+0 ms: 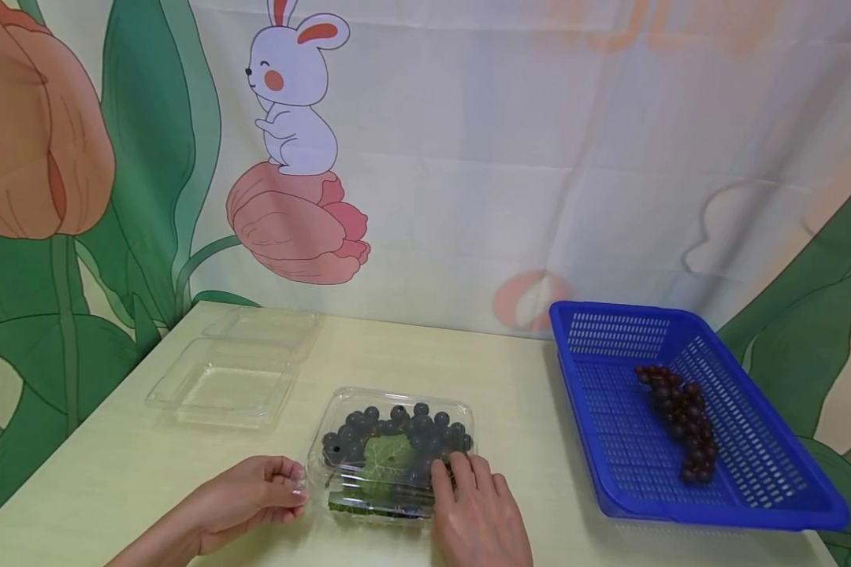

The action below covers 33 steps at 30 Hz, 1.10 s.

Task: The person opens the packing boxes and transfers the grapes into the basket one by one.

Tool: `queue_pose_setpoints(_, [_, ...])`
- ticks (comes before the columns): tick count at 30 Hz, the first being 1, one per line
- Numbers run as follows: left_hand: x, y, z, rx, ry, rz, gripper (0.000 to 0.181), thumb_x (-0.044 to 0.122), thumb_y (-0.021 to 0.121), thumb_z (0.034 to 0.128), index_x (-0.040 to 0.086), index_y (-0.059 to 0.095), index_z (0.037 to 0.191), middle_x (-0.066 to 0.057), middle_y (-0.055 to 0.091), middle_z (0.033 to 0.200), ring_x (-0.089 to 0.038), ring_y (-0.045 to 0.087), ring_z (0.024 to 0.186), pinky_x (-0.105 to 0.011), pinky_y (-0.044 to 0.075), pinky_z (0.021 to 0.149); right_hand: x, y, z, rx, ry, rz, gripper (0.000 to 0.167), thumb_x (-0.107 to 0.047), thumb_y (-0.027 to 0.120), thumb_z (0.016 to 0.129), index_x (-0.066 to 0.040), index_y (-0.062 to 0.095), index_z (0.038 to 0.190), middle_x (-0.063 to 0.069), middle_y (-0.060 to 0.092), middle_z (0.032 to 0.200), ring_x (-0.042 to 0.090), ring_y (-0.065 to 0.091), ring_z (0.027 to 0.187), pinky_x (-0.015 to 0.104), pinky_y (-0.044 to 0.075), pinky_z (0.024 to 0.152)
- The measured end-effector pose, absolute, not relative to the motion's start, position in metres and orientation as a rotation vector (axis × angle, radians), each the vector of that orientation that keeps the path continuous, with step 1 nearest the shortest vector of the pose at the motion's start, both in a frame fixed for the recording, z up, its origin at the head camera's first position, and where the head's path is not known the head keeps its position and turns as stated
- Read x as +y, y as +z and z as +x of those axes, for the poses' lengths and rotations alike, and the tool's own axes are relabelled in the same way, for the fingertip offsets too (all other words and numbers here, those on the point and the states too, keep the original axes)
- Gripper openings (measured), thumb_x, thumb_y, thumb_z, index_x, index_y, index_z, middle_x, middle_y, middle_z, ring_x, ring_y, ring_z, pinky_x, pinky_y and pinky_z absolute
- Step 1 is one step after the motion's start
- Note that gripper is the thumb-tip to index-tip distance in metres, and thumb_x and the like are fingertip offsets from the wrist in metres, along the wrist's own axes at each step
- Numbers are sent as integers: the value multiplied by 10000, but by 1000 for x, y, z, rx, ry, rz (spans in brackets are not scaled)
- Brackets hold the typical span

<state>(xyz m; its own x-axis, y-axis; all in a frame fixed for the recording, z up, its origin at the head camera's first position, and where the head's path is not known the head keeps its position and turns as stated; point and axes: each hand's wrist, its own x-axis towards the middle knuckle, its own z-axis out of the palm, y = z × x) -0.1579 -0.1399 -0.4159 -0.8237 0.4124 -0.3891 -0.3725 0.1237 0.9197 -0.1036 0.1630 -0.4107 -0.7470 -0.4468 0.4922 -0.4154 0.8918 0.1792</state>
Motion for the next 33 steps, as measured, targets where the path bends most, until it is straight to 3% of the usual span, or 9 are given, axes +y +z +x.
queue_pose_setpoints(11, [-141, -417, -159, 1839, 1758, 61, 165, -59, 577, 986, -104, 472, 1105, -119, 592, 910, -172, 613, 810, -273, 531, 722, 168, -411, -104, -2503, -104, 627, 499, -276, 852, 717, -76, 694, 1146, 125, 654, 1075, 302, 624, 900, 407, 551, 682])
queue_pose_setpoints(20, [-141, -417, -159, 1839, 1749, 73, 142, -50, 566, 999, -98, 479, 1101, -112, 593, 917, -170, 613, 816, -271, 532, 727, 165, -410, -101, -2602, -35, 595, 500, -215, 831, 747, -45, 669, 1189, 138, 632, 1115, 292, 638, 902, 408, 576, 715])
queue_pose_setpoints(33, [-141, -419, -158, 1842, 1763, 83, 126, -47, 577, 994, -83, 489, 1075, -113, 588, 917, -171, 613, 819, -261, 534, 718, 170, -413, -104, -2506, -34, 685, 431, -177, 818, 731, -29, 687, 1114, 123, 650, 1035, 268, 610, 921, 355, 560, 751])
